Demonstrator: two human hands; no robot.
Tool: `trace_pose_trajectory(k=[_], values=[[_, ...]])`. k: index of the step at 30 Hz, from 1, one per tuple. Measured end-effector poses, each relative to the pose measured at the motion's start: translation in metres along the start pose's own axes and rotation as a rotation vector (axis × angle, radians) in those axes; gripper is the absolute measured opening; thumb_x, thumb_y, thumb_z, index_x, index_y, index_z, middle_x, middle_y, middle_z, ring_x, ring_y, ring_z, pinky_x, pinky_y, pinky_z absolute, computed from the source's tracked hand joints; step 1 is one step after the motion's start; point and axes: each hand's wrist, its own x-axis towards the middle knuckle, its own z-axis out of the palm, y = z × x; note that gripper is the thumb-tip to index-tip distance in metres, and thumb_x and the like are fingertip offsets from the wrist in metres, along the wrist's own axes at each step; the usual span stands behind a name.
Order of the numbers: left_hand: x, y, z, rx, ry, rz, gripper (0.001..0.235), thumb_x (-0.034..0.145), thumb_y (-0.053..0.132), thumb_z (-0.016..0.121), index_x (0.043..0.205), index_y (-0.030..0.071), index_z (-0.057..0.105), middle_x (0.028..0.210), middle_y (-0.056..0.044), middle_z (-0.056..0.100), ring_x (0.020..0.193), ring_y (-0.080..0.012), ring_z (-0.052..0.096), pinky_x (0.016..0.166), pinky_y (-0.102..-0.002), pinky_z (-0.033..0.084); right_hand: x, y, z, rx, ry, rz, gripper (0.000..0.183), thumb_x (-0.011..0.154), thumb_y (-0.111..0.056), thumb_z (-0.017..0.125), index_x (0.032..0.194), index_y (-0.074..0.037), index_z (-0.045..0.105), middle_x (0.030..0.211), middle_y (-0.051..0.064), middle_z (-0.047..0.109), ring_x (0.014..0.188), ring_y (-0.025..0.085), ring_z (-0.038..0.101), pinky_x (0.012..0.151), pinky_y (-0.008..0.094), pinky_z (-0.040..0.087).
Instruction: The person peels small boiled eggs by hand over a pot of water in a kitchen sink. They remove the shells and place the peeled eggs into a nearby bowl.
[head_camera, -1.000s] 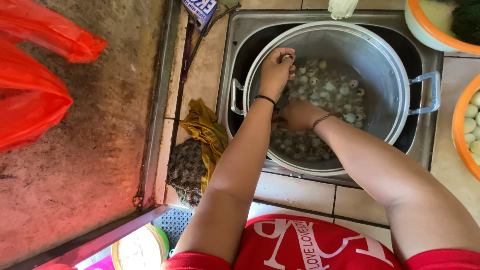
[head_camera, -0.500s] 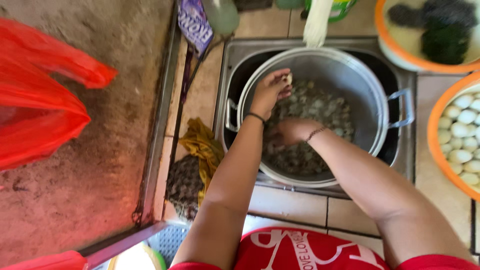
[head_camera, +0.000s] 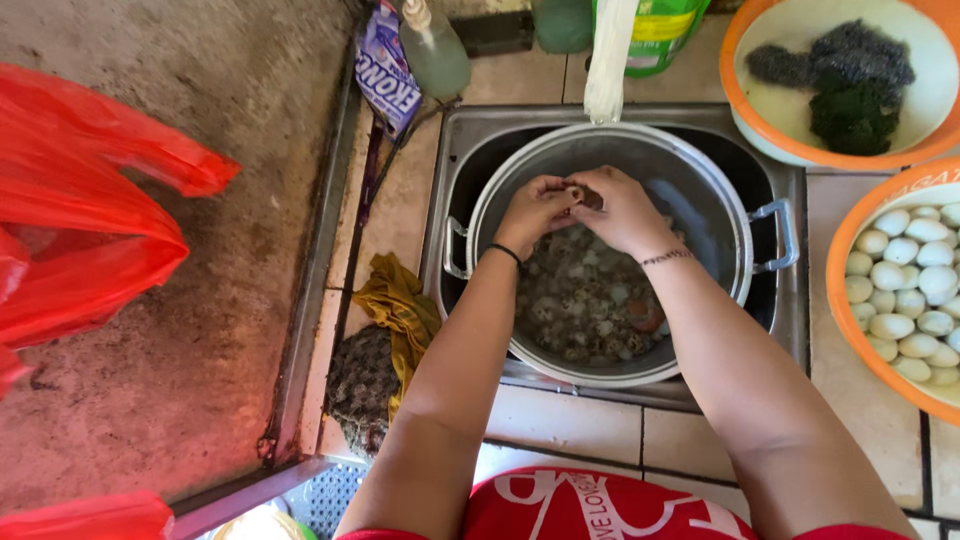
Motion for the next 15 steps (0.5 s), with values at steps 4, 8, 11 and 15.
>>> trace_pose_trajectory(k=[4, 8, 11, 15], values=[[0.005, -0.004, -0.002, 0.075, 0.073, 0.066, 0.028, 0.094, 0.012, 0.07, 0.117, -0.001, 0.061, 0.108, -0.013, 0.069, 0.093, -0.0226, 0.073, 0.082, -0.037, 0.065, 0.001, 0.009, 0.004, -0.05, 0.002, -0.078, 0.045, 0.083, -0.008, 0.08, 0.127, -0.007, 0.069, 0.112, 0.018, 0.071, 0.1, 0.03, 0.071, 0.09, 0.039, 0.056], [0.011, -0.008, -0.006, 0.123, 0.286, 0.163, 0.028, 0.093, 0.008, 0.067, 0.119, -0.001, 0.062, 0.106, -0.011, 0.07, 0.088, -0.022, 0.072, 0.075, -0.037, 0.064, -0.001, 0.027, 0.027, -0.202, -0.242, 0.193, 0.032, 0.09, -0.017, 0.072, 0.122, -0.012, 0.068, 0.108, 0.016, 0.075, 0.1, 0.03, 0.074, 0.086, 0.042, 0.058], [0.013, -0.009, -0.007, 0.079, 0.279, 0.177, 0.03, 0.093, 0.005, 0.068, 0.122, -0.001, 0.061, 0.108, -0.012, 0.07, 0.088, -0.022, 0.071, 0.075, -0.036, 0.062, -0.008, 0.033, 0.057, -0.712, -0.578, 0.154, 0.029, 0.092, -0.023, 0.068, 0.121, -0.02, 0.072, 0.11, 0.015, 0.074, 0.101, 0.034, 0.072, 0.083, 0.047, 0.058], [0.009, -0.007, -0.01, 0.082, 0.257, 0.097, 0.033, 0.095, 0.004, 0.066, 0.127, 0.0, 0.062, 0.113, -0.012, 0.067, 0.094, -0.0191, 0.072, 0.081, -0.034, 0.064, -0.006, 0.021, 0.077, -0.776, -0.641, 0.121, 0.023, 0.098, -0.019, 0.06, 0.117, -0.018, 0.074, 0.111, 0.015, 0.076, 0.099, 0.034, 0.074, 0.08, 0.047, 0.061]])
